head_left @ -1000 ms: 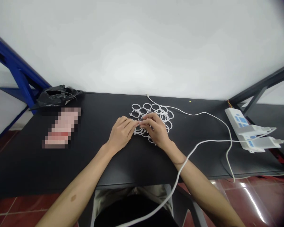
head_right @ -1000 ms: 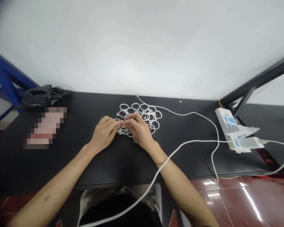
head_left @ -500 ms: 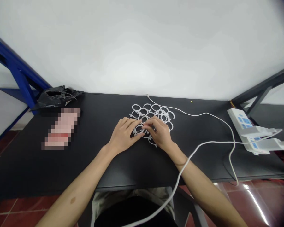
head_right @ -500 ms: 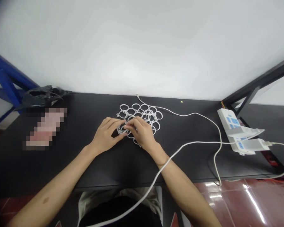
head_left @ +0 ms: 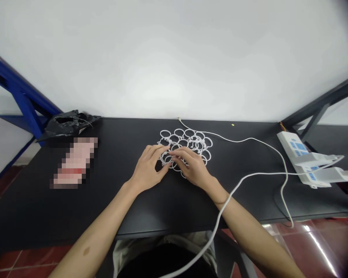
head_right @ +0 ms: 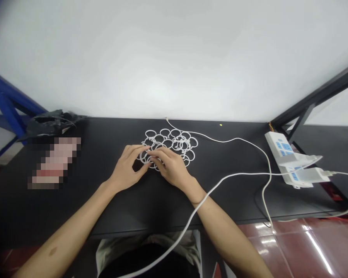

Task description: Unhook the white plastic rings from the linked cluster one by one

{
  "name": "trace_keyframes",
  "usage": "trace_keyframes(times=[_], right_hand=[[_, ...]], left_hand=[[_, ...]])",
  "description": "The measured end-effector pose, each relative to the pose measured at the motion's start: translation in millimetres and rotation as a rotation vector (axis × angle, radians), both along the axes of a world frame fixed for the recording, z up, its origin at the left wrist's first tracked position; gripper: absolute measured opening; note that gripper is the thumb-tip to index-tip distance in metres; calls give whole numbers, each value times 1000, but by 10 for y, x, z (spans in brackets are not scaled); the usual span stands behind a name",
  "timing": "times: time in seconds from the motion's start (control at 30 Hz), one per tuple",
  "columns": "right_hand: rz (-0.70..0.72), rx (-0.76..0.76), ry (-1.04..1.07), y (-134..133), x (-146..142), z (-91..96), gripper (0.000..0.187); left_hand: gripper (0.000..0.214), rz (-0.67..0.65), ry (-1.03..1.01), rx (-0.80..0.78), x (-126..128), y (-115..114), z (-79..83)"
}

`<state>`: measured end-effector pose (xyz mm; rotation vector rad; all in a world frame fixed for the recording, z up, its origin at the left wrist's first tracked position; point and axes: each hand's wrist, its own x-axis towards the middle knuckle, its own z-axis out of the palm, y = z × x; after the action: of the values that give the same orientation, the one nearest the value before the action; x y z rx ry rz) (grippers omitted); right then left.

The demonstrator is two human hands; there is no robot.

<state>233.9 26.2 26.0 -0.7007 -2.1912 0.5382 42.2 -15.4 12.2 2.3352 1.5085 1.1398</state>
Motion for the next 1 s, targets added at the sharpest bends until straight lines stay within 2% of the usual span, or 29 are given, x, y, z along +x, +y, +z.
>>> trace_keyframes(times=[0.53,0.8,0.9,1.0], right_hand=[[-74,-11,-7,5,10,-24,20],[-90,20,-16,0,10,-52,19],[-129,13,-49,24,24,-57,21],[-208,56,-108,67,53,-56,23]], left_hand=[[37,-17,10,-48,-10,17,-13],[34,-20,-10,-9,-12,-5,10],[36,47,16,13,-38,19,7],[37,260,74,19,-161,85,-34]])
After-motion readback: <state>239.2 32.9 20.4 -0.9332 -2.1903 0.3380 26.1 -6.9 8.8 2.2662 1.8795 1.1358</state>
